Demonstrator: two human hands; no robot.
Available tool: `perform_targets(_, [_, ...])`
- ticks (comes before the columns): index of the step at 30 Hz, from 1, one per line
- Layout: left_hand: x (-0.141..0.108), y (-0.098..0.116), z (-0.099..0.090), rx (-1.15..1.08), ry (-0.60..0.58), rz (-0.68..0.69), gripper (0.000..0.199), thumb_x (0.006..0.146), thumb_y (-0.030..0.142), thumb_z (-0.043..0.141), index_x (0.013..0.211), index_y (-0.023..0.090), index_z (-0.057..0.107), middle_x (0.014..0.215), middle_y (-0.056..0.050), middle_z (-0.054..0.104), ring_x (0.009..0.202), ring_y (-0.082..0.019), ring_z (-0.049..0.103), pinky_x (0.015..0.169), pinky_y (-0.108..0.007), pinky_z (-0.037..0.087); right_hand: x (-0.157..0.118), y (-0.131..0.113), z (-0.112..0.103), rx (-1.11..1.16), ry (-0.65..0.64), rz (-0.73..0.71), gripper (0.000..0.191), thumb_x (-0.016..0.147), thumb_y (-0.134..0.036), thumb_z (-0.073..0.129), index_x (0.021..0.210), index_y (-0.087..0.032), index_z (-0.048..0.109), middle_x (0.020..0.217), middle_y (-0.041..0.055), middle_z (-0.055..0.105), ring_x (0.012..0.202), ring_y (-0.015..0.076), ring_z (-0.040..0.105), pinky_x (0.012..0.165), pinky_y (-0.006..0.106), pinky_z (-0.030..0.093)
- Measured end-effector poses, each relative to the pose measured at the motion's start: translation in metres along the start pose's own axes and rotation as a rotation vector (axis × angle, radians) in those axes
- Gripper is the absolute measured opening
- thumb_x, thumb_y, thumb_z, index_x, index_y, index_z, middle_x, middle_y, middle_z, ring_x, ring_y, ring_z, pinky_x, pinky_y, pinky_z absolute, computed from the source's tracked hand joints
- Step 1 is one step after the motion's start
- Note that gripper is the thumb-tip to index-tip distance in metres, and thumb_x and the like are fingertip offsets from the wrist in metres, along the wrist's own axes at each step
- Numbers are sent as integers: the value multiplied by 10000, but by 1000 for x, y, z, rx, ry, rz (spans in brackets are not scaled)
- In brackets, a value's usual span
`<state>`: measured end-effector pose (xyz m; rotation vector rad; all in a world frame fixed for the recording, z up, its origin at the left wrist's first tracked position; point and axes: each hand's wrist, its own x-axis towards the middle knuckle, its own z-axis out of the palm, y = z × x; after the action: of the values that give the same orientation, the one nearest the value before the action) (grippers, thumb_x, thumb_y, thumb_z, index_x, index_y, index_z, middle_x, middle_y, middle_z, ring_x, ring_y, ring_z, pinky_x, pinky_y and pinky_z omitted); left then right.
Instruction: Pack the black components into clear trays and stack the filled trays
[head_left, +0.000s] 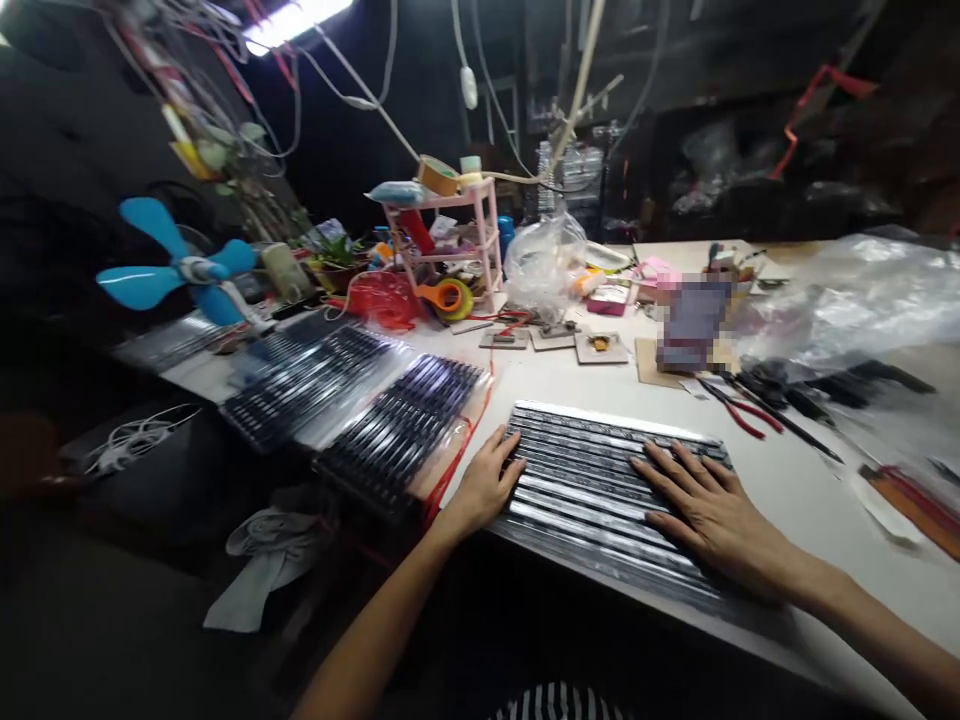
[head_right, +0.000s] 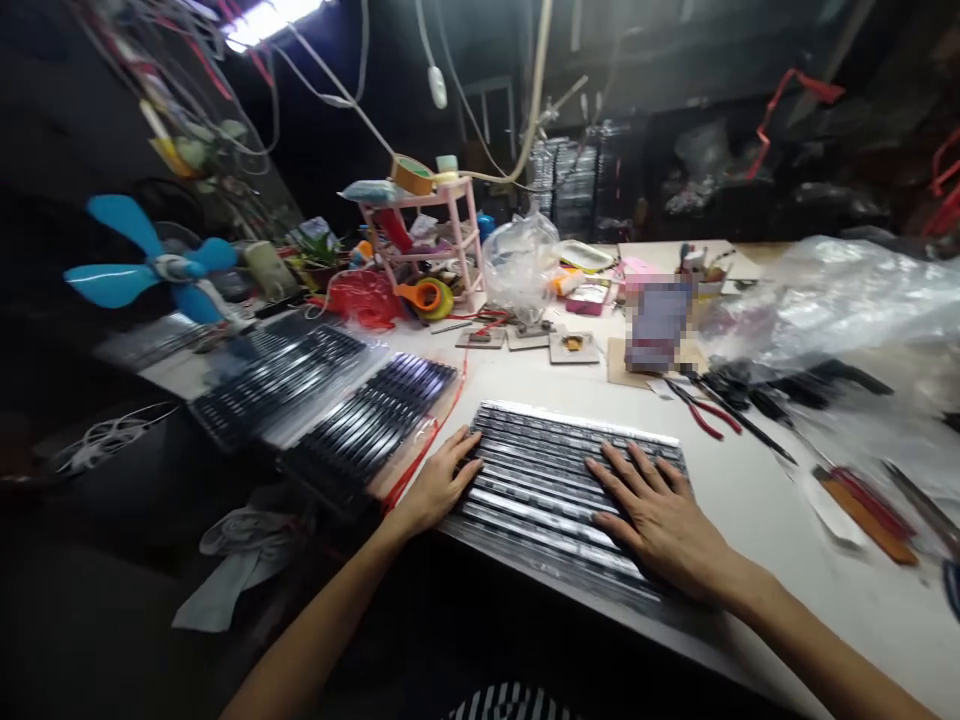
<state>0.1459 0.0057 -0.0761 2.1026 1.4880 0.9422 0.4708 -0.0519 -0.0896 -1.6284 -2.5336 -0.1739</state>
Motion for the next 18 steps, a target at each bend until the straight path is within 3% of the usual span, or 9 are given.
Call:
perform_targets(2, [-17,-15,-27,-54,155,-61,279,811,337,557,1044,225,662,1201,-70,637,1142,-212,563,1007,-355,418,15,4,-4,-5,-24,-13,635,866,-644,355,1366,-267,457,1436,106,420,1306,381,362,941,568,363])
perform_targets(4, [-40,-40,-58,-97,395,-191,245,833,368,507,951,202,642,1063,-94,655,1042,-226,600,957,-394,447,41,-3,-13,6,-47,-52,558,880,-595,389,1288,-243,537,1319,139,545,1184,371,500,900,565,382])
perform_targets(6, [-64,-69,-89,-150,633,-365,253,806,438,519,870,198,572,909,-85,635,887,-234,629,824,-405,505,83,-21,-21,41,-72,-123,435,907,-470,432,1238,-219,564,1226,146,601,1099,332,559,901,549,377])
perform_targets(9, [-90,-102,-116,-323,783,-595,361,721,529,592,840,210,473,665,3,571,544,-181,590,514,-328,502,168,-63,-26,87,-88,-230,342,912,-342,485,1214,-202,564,1231,129,584,1093,282,552,941,503,370])
perform_targets(11, [-96,-110,-119,-478,783,-694,424,694,548,623,868,202,451,584,34,543,445,-160,551,430,-295,465,230,-96,-20,104,-83,-253,312,909,-303,516,1194,-186,565,1207,112,585,1085,250,551,932,468,403])
perform_targets(14, [-89,-110,-109,-681,791,-753,510,709,501,657,1040,195,419,619,32,574,479,-156,574,456,-301,493,303,-146,-5,135,-65,-203,335,901,-341,548,1188,-170,546,1203,89,563,1044,227,566,881,455,470])
perform_targets(16, [-81,-109,-103,-770,828,-762,635,717,445,685,1201,227,336,706,22,603,499,-139,568,457,-285,490,330,-174,6,157,-51,-129,341,899,-351,551,1188,-171,542,1201,89,558,1020,220,576,854,443,492])
perform_targets(18, [-79,-109,-104,-841,854,-761,738,722,381,706,1302,273,263,812,-6,628,536,-133,576,449,-255,471,341,-192,15,182,-39,-51,342,900,-350,550,1192,-173,539,1207,91,553,1021,221,575,852,442,493])
